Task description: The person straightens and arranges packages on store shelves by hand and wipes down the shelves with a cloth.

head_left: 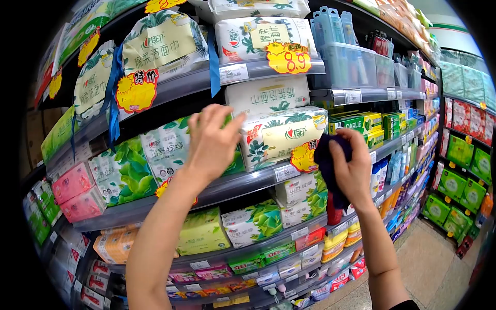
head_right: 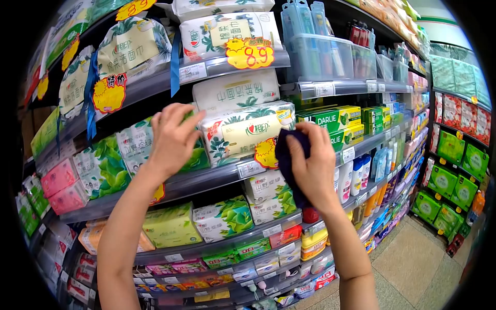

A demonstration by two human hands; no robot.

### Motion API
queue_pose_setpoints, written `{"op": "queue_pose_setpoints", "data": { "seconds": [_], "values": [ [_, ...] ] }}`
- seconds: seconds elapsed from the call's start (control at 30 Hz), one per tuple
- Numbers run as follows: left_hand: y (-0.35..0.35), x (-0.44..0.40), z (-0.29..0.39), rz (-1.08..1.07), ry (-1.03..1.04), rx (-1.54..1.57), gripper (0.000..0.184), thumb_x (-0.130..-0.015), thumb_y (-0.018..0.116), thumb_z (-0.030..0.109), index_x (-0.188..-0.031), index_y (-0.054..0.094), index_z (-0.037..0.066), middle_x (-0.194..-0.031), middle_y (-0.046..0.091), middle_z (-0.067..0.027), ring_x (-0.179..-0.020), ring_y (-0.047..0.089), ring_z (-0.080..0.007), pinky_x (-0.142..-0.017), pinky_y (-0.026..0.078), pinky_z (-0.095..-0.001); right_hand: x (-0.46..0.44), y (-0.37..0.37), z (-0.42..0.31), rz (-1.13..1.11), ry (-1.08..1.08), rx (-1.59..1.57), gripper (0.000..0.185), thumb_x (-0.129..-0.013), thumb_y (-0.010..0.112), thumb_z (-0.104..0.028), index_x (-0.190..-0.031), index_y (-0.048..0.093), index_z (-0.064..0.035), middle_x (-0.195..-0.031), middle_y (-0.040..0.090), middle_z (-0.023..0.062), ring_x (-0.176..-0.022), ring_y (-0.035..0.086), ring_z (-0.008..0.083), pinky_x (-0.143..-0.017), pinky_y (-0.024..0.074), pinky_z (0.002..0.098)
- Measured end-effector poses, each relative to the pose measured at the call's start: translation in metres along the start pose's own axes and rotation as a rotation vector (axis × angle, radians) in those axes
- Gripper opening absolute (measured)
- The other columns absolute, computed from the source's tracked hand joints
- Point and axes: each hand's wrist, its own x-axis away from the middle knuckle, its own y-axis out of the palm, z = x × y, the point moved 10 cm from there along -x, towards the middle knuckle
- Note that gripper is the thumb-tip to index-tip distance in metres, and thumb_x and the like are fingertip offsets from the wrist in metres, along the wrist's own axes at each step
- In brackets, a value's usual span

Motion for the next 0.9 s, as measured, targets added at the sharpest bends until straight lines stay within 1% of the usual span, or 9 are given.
{"op": "queue_pose_setpoints", "data": {
  "seconds": [0.13,0.23,0.33,0.43,0.53,0.67,0.73,0.77,0.9],
  "values": [
    [-0.020,0.010,-0.032,0.048,-0.048,-0.065,0.030,-0.073,0.067,0.007,-0.103,0.064,0.008,-0.102,0.057,-0.0065,-0.105,0.048,-0.0266,-0.090,0.031,-0.0397,-0.020,0.005,0.017,0.026,-0.002,0.055,0.020,-0.085,0.056,-0.007,-0.105,0.058,-0.0037,-0.100,0.058,0.0158,-0.088,0.058,0.0339,-0.076,0.0458,0.0373],
    [-0.025,0.013,-0.018,0.021,0.003,-0.076,0.029,-0.071,0.068,0.007,-0.100,0.064,0.008,-0.101,0.057,-0.0064,-0.105,0.049,-0.0262,-0.088,0.031,-0.0395,-0.022,0.018,0.031,-0.012,0.008,0.061,0.021,-0.084,0.055,-0.006,-0.105,0.059,-0.0061,-0.102,0.059,0.0130,-0.089,0.057,0.0330,-0.076,0.0464,0.0374],
    [-0.012,0.014,0.004,-0.031,0.030,-0.051,0.035,-0.070,0.068,0.007,-0.104,0.063,0.009,-0.105,0.056,-0.0071,-0.106,0.048,-0.0262,-0.089,0.031,-0.0397,-0.017,0.026,0.001,0.029,-0.236,0.297,0.028,-0.077,0.057,-0.001,-0.104,0.061,-0.0102,-0.104,0.059,0.0068,-0.092,0.056,0.0286,-0.072,0.0493,0.0359],
    [0.003,0.011,0.034,0.006,0.120,-0.057,0.040,-0.070,0.068,0.008,-0.110,0.060,0.008,-0.109,0.056,-0.0081,-0.108,0.047,-0.0267,-0.090,0.031,-0.0401,-0.006,0.045,-0.024,-0.006,-0.308,0.287,0.033,-0.073,0.061,-0.003,-0.105,0.058,-0.0104,-0.098,0.057,0.0065,-0.091,0.057,0.0265,-0.071,0.0502,0.0355],
    [0.021,0.006,0.032,-0.012,0.048,-0.042,0.044,-0.071,0.065,0.006,-0.114,0.057,0.008,-0.111,0.056,-0.0080,-0.111,0.045,-0.0273,-0.090,0.030,-0.0437,-0.006,0.064,-0.047,0.010,-0.353,0.202,0.024,-0.072,0.065,-0.008,-0.094,0.055,-0.0086,-0.098,0.055,0.0080,-0.082,0.059,0.0246,-0.061,0.0510,0.0331],
    [0.031,-0.003,0.018,-0.052,0.044,-0.100,0.045,-0.071,0.061,0.001,-0.114,0.058,0.011,-0.106,0.060,-0.0033,-0.114,0.043,-0.0284,-0.090,0.027,-0.0496,0.008,0.102,-0.095,-0.097,-0.720,0.181,0.012,-0.074,0.055,-0.011,-0.086,0.052,-0.0096,-0.089,0.052,0.0067,-0.081,0.057,0.0212,-0.054,0.0499,0.0300],
    [0.031,-0.004,0.011,-0.067,0.022,-0.062,0.040,-0.071,0.060,0.001,-0.109,0.061,0.012,-0.100,0.063,-0.0020,-0.113,0.044,-0.0286,-0.091,0.027,-0.0485,0.002,0.113,-0.079,-0.179,-0.647,0.255,0.013,-0.073,0.057,-0.012,-0.085,0.051,-0.0102,-0.087,0.051,0.0063,-0.081,0.055,0.0215,-0.055,0.0496,0.0302],
    [0.031,-0.005,0.009,-0.041,0.016,-0.044,0.031,-0.073,0.060,0.001,-0.102,0.064,0.010,-0.094,0.064,-0.0032,-0.113,0.044,-0.0289,-0.091,0.026,-0.0478,-0.005,0.106,-0.070,-0.150,-0.597,0.227,0.015,-0.072,0.057,-0.012,-0.085,0.051,-0.0105,-0.086,0.050,0.0063,-0.078,0.055,0.0227,-0.055,0.0499,0.0321],
    [0.031,-0.008,0.006,-0.042,0.020,-0.007,0.024,-0.075,0.060,0.003,-0.097,0.067,0.009,-0.091,0.066,-0.0057,-0.112,0.044,-0.0303,-0.090,0.026,-0.0494,-0.030,0.076,-0.010,-0.024,-0.371,0.411,0.010,-0.077,0.055,-0.007,-0.086,0.052,-0.0106,-0.089,0.052,0.0080,-0.081,0.055,0.0273,-0.059,0.0503,0.0383]
  ]
}}
